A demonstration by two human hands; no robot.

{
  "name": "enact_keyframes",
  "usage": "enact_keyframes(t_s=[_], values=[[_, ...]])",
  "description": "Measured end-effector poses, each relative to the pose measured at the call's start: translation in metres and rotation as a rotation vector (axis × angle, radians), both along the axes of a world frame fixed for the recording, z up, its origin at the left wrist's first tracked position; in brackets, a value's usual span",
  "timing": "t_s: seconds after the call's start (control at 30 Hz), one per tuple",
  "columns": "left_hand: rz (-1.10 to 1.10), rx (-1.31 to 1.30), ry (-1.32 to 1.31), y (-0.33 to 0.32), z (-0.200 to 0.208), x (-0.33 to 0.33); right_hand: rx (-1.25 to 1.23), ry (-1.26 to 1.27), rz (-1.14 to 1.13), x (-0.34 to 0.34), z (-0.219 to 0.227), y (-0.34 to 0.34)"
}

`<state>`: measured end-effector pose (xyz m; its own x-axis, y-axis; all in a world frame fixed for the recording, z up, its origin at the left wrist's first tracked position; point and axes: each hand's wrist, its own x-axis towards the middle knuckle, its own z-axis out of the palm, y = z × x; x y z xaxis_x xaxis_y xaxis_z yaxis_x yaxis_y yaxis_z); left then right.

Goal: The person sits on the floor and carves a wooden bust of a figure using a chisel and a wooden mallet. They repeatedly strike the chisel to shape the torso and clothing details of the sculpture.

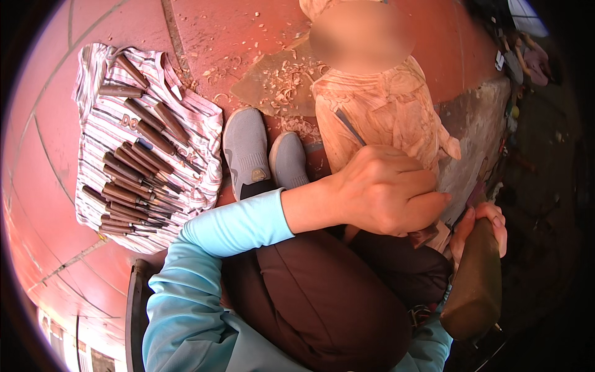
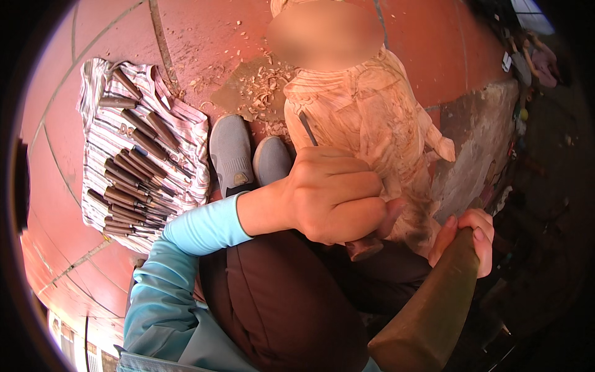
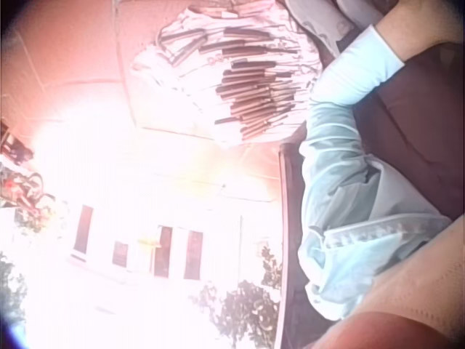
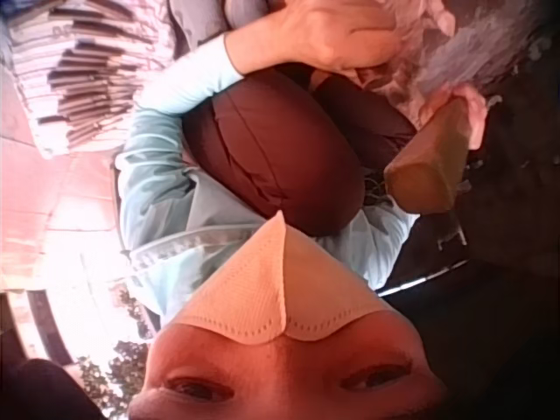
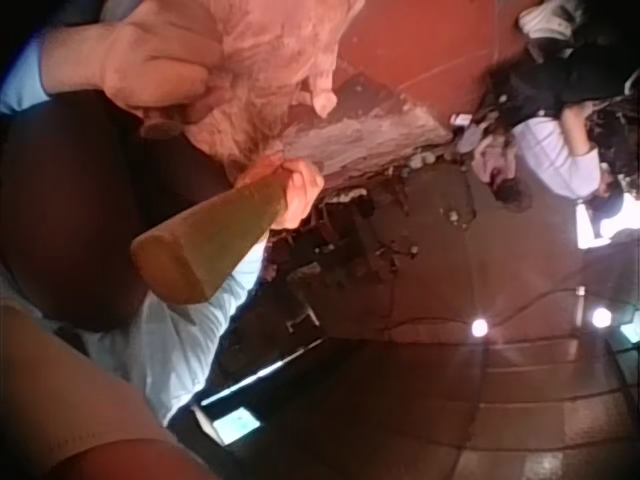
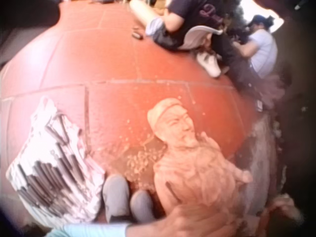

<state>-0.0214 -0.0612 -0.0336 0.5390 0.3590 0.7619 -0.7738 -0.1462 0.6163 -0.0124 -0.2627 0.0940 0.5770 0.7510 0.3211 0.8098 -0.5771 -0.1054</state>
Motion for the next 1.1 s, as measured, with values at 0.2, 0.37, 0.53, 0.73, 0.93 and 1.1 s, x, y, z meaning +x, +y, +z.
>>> enact_keyframes(t_s=[0.2, 0.37, 0.53, 0.73, 0.93, 1.1], values=[[-0.038, -0.001, -0.045, 0.01, -0.005, -0.003, 0.025, 0.022, 0.006, -0.002, 0.0, 0.001], [-0.018, -0.042, -0.174, 0.007, -0.011, -0.002, 0.035, 0.044, 0.068, -0.002, -0.001, 0.002], [-0.029, 0.006, -0.153, 0.005, -0.001, -0.009, 0.011, 0.035, 0.032, -0.004, 0.001, 0.002], [-0.059, 0.023, -0.119, 0.006, -0.006, -0.007, 0.031, 0.032, 0.051, -0.001, 0.0, 0.001], [-0.036, 0.002, -0.121, 0.008, -0.006, -0.006, 0.036, 0.027, 0.056, -0.002, -0.002, 0.002], [-0.022, -0.053, -0.114, 0.011, -0.006, -0.002, 0.039, 0.032, 0.053, -0.002, -0.001, 0.003]])
